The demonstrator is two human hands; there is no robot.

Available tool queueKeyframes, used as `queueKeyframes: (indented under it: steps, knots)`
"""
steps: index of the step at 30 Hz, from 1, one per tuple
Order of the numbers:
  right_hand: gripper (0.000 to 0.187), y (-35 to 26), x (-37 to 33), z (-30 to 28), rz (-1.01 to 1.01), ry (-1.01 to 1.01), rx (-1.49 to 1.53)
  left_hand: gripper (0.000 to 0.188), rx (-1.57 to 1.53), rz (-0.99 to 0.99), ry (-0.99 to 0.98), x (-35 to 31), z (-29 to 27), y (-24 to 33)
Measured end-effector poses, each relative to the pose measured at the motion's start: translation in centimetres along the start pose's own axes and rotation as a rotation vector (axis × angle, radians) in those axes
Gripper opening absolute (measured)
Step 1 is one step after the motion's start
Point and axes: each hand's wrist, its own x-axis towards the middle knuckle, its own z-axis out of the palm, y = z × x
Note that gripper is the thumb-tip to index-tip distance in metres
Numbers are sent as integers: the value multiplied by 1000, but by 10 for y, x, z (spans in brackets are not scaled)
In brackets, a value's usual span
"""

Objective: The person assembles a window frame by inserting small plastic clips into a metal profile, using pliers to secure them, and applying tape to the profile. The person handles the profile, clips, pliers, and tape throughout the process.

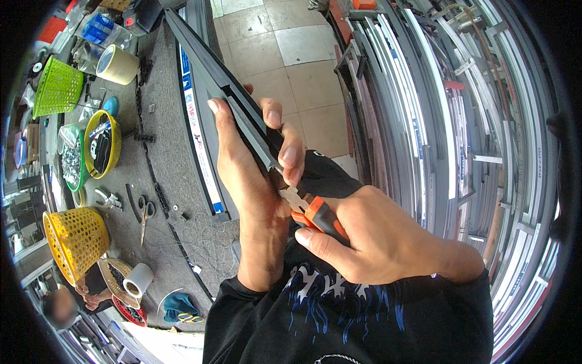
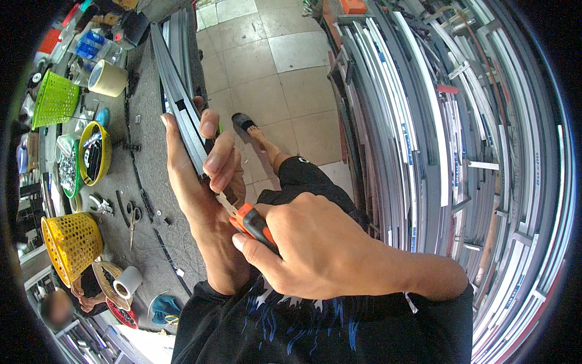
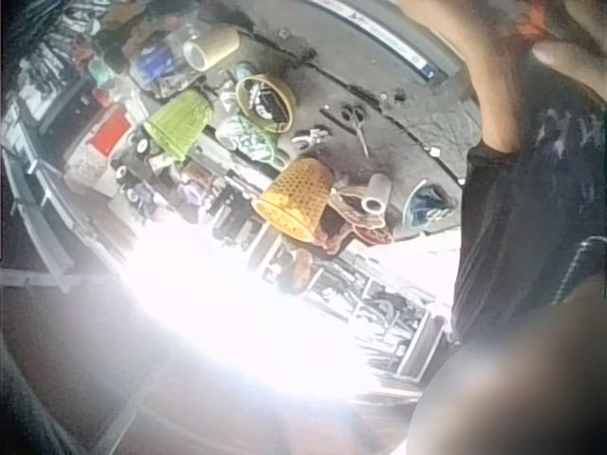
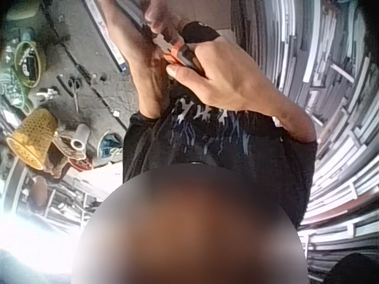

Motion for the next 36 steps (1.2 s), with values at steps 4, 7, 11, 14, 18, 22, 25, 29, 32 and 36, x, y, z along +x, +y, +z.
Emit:
queueKeyframes:
  steps: [4, 7, 11, 14, 18, 22, 25, 29, 32, 36]
  knots:
    - [38, 1, 3, 5, -55, 74, -76, 54, -28, -15, 8, 0, -1, -1]
    - [33, 3, 5, 10, -81, 122, -7, 53, -28, -17, -5, 1, -2, -2]
    - [31, 10, 5, 20, -145, 183, 78, 50, -10, -62, -88, 1, -6, -1]
    - [32, 16, 10, 32, -200, 285, 74, 49, 20, -94, -74, -1, -6, -3]
    - [35, 19, 10, 35, -150, 262, 32, 47, 32, -38, 36, 0, -4, -4]
    - [39, 11, -3, 28, -99, 133, -26, 43, -87, -68, -16, 2, -3, 4]
    - [40, 8, -15, 21, -41, -89, 81, 49, -116, -48, -45, -2, -3, 11]
    - [39, 12, -17, 20, -84, -137, 64, 45, -296, -151, -172, 1, -2, 27]
    - [37, 15, -16, 21, -85, -179, 97, 37, -458, -229, -304, 5, 0, 39]
    - [33, 14, -16, 20, -116, -169, 129, 31, -588, -314, -454, 11, 5, 50]
